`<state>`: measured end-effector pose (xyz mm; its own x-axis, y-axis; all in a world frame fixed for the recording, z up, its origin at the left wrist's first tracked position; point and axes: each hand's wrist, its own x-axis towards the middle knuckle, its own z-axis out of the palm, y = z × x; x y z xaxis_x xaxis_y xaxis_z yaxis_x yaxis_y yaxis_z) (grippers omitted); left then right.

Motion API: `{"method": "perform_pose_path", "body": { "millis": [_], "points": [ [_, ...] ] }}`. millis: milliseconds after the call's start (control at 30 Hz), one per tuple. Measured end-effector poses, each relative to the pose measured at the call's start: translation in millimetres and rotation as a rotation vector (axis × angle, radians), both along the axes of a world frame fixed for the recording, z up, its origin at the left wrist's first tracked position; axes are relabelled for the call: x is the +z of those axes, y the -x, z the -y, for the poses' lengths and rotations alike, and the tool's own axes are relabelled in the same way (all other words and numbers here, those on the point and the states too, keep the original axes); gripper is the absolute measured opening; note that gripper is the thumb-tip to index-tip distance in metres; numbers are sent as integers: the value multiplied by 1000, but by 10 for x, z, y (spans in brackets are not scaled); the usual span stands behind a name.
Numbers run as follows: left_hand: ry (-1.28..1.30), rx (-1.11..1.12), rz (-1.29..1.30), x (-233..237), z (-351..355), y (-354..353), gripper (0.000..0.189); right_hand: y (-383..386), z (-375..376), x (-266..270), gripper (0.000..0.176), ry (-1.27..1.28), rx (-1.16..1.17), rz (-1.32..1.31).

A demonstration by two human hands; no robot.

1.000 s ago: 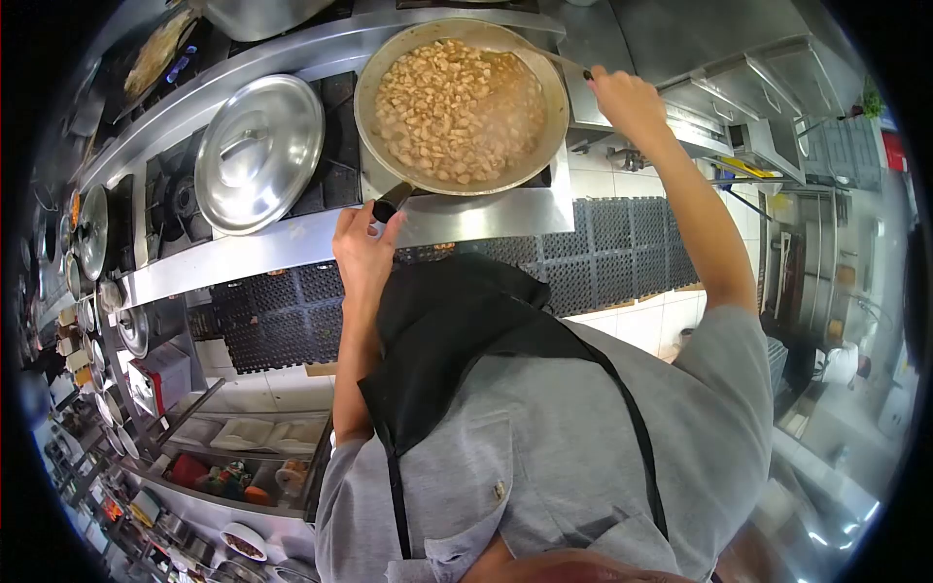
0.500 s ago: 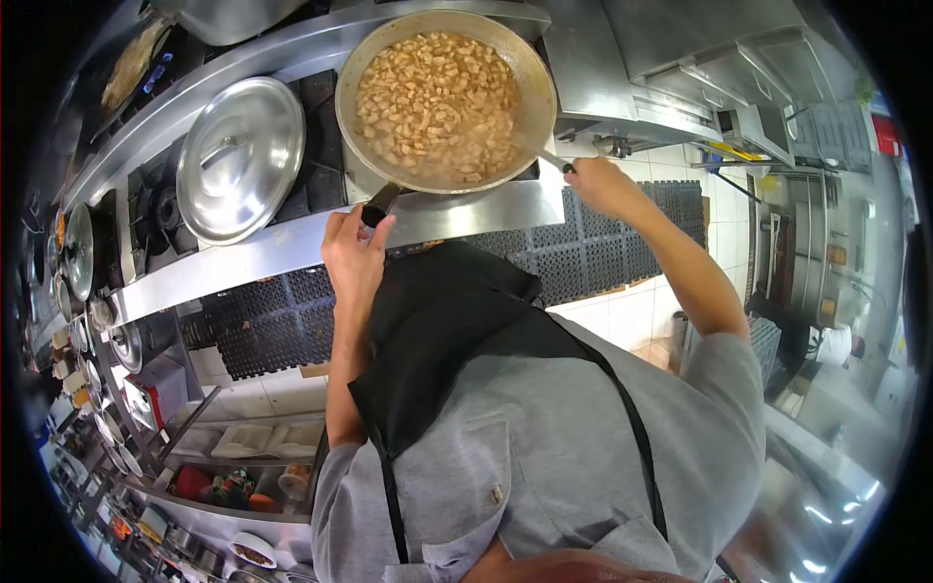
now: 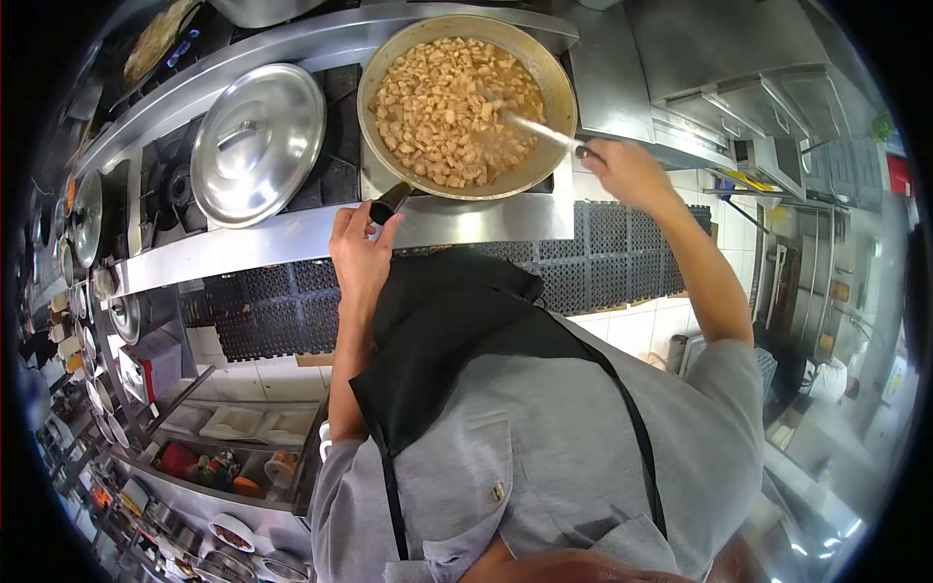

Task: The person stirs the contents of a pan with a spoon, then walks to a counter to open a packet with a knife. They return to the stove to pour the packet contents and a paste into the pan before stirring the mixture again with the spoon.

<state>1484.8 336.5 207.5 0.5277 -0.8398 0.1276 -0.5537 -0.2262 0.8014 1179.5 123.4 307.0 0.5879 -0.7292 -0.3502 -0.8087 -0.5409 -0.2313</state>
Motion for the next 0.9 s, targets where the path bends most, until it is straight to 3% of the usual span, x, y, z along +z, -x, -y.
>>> {"method": "perform_pose_path", "body": {
  "millis": [133, 267, 400, 500, 567, 667, 900],
  "points": [
    [3, 18, 26, -43, 0, 0, 43, -168, 364, 300, 27, 298, 37, -181],
    [-13, 40, 52, 3, 3, 30, 43, -170, 1222, 76, 27, 554, 218, -161],
    [-36, 63, 42, 32, 12, 56, 43, -251, 1890, -292, 26, 657, 272, -94],
    [-16, 77, 28, 3, 0, 75, 44, -351, 1913, -671, 27, 534, 243, -157],
    [-38, 89, 43, 4, 7, 67, 44, -437, 1663, -795, 29, 220, 161, -171],
    [-35, 97, 20, 48, 19, 92, 44, -361, 1463, -976, 30, 25, 228, -77],
    [-50, 88, 49, 29, 45, 59, 44, -110, 920, -300, 27, -167, 128, -160]
  ]
}}
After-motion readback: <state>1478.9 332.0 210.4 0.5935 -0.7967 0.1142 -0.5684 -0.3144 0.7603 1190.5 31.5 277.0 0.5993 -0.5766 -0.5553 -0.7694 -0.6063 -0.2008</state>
